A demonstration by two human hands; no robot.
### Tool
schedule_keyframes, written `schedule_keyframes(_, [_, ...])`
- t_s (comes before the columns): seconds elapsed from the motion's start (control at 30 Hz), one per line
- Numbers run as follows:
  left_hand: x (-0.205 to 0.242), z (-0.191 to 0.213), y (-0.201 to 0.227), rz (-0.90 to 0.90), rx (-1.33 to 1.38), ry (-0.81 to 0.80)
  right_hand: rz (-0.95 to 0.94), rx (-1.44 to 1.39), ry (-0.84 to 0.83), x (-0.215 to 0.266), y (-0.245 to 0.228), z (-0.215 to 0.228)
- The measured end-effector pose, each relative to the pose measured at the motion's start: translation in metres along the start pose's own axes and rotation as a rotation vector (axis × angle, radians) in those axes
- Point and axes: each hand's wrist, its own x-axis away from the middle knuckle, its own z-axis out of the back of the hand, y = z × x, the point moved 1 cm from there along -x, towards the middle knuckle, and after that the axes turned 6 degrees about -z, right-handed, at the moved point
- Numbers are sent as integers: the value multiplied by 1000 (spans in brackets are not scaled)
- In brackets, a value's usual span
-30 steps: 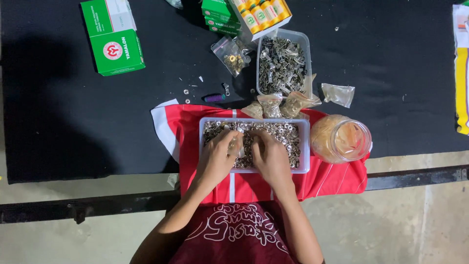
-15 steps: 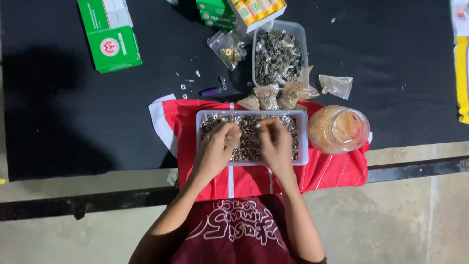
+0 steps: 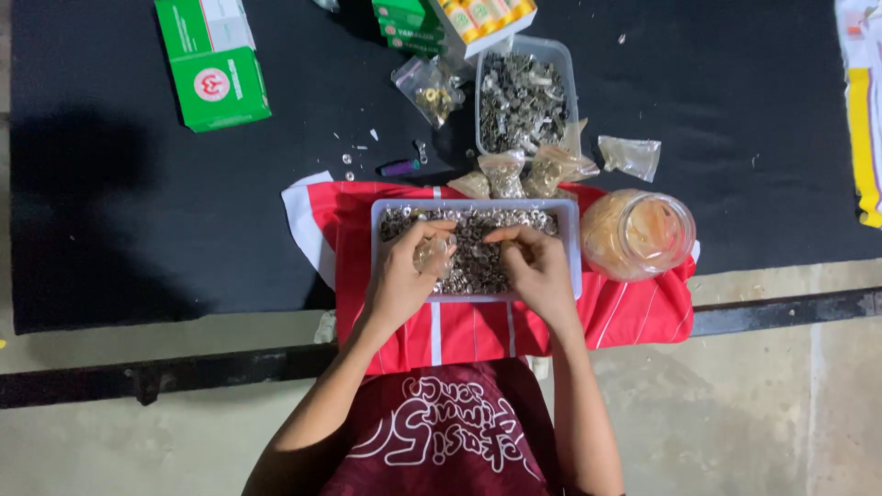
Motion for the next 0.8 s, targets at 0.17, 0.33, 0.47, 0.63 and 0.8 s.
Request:
schedule_keyframes(0.17, [4,3,-7,61,-2,-51,10,329,58,0,-7,-9])
schedule_keyframes(0.33, [1,3,0,31,-95,-64,-33,407,34,0,-17,-15])
schedule_keyframes(0.47, [0,4,-3,17,-92,-66,-30,357,74,-4,-6,-15])
schedule_keyframes(0.63, [0,8,5,103,19,-98,-109,-182,14,-8,-6,-5])
schedule_keyframes(0.8, [2,6,-6,72,-103,-95,-389,-847,-214,-17,-4,-18])
